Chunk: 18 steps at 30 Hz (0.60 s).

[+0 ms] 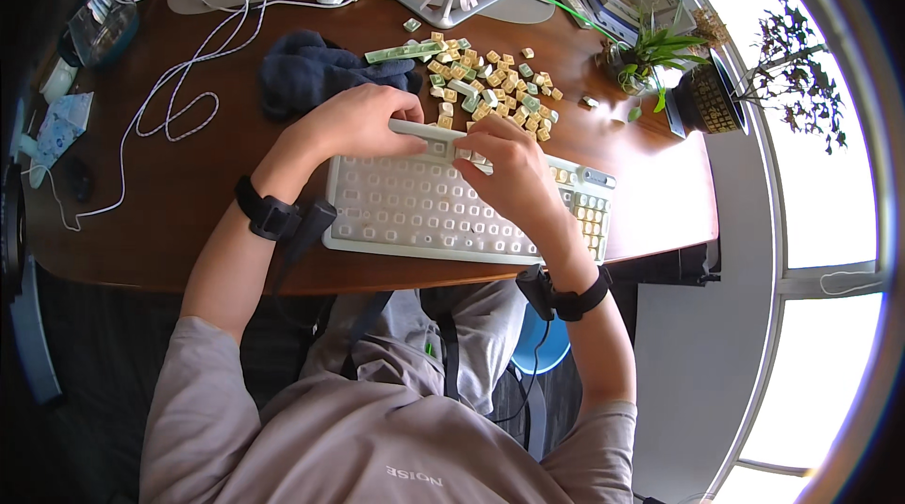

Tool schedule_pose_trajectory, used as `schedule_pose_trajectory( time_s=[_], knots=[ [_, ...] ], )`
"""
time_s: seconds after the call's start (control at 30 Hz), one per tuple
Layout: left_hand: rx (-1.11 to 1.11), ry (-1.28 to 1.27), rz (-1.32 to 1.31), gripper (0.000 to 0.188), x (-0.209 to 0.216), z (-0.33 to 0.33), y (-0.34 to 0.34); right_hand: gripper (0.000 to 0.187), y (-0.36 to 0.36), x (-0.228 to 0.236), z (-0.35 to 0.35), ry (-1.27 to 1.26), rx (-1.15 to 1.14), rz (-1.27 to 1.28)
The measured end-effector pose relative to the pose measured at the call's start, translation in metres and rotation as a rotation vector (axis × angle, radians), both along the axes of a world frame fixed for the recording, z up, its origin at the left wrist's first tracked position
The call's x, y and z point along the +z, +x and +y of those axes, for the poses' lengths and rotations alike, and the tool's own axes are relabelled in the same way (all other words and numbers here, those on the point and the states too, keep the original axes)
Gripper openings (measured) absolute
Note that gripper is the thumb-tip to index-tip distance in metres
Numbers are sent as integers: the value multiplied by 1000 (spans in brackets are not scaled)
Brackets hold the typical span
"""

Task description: The recorder is shown installing keycaps onto a mechanical keyboard base at a desk.

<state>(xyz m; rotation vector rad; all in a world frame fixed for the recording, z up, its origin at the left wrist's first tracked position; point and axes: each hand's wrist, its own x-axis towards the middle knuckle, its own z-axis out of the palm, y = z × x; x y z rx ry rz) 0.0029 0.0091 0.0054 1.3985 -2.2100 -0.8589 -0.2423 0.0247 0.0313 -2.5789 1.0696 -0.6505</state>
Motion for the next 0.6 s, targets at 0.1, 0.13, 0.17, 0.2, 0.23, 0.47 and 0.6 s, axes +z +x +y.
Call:
schedule_pose_trajectory(
  time_s=[0.1,0.13,0.17,0.2,0.23,0.47,0.6],
  knots=[
    [-7,31,-6,39,0,-1,0,22,1,2,0,3,-4,16],
    [-6,33,-4,39,0,-1,0,22,2,3,0,19,-20,28],
    [-2,35,-5,40,0,-1,0,22,2,4,0,22,-19,29],
    [1,37,-1,40,0,-1,0,22,3,4,1,20,-20,44],
    [0,39,-3,40,0,-1,0,22,3,5,1,17,-20,56],
    [-13,41,-11,41,0,-1,-1,21,3,6,-4,102,-30,94],
    [-18,36,-8,42,1,-1,0,19,4,7,-8,104,-9,113]
  ],
)
